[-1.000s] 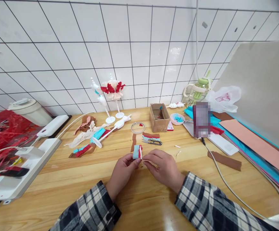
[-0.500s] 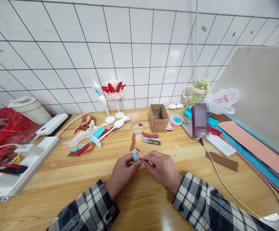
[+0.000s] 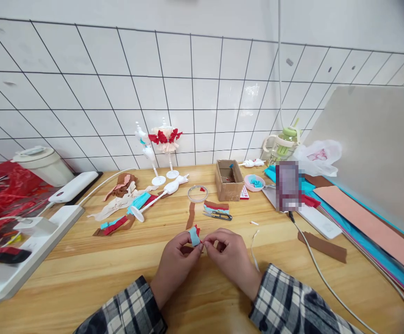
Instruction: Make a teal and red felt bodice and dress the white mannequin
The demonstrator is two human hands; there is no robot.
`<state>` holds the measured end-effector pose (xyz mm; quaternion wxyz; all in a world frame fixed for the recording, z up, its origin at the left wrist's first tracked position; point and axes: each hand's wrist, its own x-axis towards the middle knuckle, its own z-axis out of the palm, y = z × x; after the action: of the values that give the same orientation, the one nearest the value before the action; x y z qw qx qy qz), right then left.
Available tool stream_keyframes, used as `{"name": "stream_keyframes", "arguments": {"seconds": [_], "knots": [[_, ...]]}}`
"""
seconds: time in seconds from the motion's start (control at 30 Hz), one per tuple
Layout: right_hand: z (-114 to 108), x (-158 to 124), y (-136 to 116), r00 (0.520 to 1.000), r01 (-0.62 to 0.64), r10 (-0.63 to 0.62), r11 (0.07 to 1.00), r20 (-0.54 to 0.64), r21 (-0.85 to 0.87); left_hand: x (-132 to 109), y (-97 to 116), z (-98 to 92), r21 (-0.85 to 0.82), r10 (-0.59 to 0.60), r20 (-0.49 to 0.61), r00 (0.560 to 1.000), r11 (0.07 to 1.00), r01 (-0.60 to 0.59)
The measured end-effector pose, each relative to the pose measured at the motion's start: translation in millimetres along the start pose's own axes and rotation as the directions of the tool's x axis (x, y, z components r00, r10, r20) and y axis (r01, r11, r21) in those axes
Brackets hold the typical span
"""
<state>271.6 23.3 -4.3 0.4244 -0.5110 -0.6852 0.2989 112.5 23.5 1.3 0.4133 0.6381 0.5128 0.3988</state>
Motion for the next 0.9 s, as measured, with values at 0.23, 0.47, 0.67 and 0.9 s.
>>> {"name": "stream_keyframes", "arguments": {"seconds": [0.23, 0.47, 0.67, 0.9], "knots": [[-2.2, -0.9, 3.8, 0.996, 0.081, -0.081, 0.997, 0.048, 0.006, 1.2, -1.8, -1.8, 0.009, -0.011, -0.012, 1.0, 1.0, 0.011], [0.3, -3.4, 8.0, 0.993, 0.114, -0.114, 0.993, 0.033, -0.005, -0.7, -0.9, 0.1, 0.02, -0.007, -0.055, 0.998, 1.0, 0.008], [3.4, -5.0, 5.8, 0.992, 0.12, -0.119, 0.992, 0.027, -0.042, 0.3, 2.7, 2.2, -0.013, -0.044, -0.08, 0.996, 0.999, 0.043], [2.3, -3.1, 3.2, 0.997, 0.081, -0.081, 0.995, 0.007, -0.053, -1.8, -4.5, 3.5, 0.008, -0.029, -0.052, 0.998, 1.0, 0.029]]}}
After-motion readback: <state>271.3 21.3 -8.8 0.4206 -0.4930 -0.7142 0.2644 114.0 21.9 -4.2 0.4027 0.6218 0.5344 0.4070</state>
